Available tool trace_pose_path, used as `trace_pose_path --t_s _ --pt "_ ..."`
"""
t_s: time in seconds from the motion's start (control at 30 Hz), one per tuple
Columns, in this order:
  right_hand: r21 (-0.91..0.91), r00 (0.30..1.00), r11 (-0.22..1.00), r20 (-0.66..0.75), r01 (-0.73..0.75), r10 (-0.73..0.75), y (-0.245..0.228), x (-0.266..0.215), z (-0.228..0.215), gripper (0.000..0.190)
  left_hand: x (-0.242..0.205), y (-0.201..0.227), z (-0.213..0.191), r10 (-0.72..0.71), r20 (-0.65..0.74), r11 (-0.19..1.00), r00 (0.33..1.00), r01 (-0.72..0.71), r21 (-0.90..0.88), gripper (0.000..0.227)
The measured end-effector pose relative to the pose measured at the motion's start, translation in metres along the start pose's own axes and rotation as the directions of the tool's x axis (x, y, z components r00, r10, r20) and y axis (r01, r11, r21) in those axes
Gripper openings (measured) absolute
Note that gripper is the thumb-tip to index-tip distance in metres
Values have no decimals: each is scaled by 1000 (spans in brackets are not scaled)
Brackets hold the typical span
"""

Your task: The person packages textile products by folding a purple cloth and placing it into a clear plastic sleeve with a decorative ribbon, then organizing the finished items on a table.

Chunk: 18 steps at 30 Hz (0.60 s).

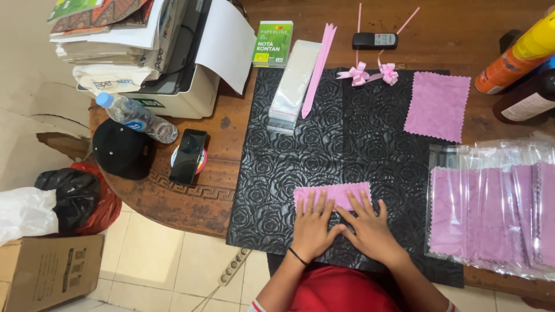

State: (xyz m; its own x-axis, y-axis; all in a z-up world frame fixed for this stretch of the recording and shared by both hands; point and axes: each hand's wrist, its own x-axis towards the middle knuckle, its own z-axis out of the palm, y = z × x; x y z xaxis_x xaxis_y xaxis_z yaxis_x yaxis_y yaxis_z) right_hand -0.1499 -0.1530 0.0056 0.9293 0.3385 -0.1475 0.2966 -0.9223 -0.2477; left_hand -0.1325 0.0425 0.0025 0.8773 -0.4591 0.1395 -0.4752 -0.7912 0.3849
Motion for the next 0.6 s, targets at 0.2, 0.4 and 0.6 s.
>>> trace_pose_path --t_s 0.2,0.4,0.6 --pt "47 997 998 54 -51 49 0 -2 -16 56 1 -17 -24 -253 84 963 964 242 118 86" --pt "324 950 923 -160 -206 268 34 3 2 48 13 -32 -39 -189 -91 953 978 205 224 50" --pt "279 931 896 -19 -345 364 59 28 -27 59 36 -58 -46 -162 134 962 978 127 241 56"
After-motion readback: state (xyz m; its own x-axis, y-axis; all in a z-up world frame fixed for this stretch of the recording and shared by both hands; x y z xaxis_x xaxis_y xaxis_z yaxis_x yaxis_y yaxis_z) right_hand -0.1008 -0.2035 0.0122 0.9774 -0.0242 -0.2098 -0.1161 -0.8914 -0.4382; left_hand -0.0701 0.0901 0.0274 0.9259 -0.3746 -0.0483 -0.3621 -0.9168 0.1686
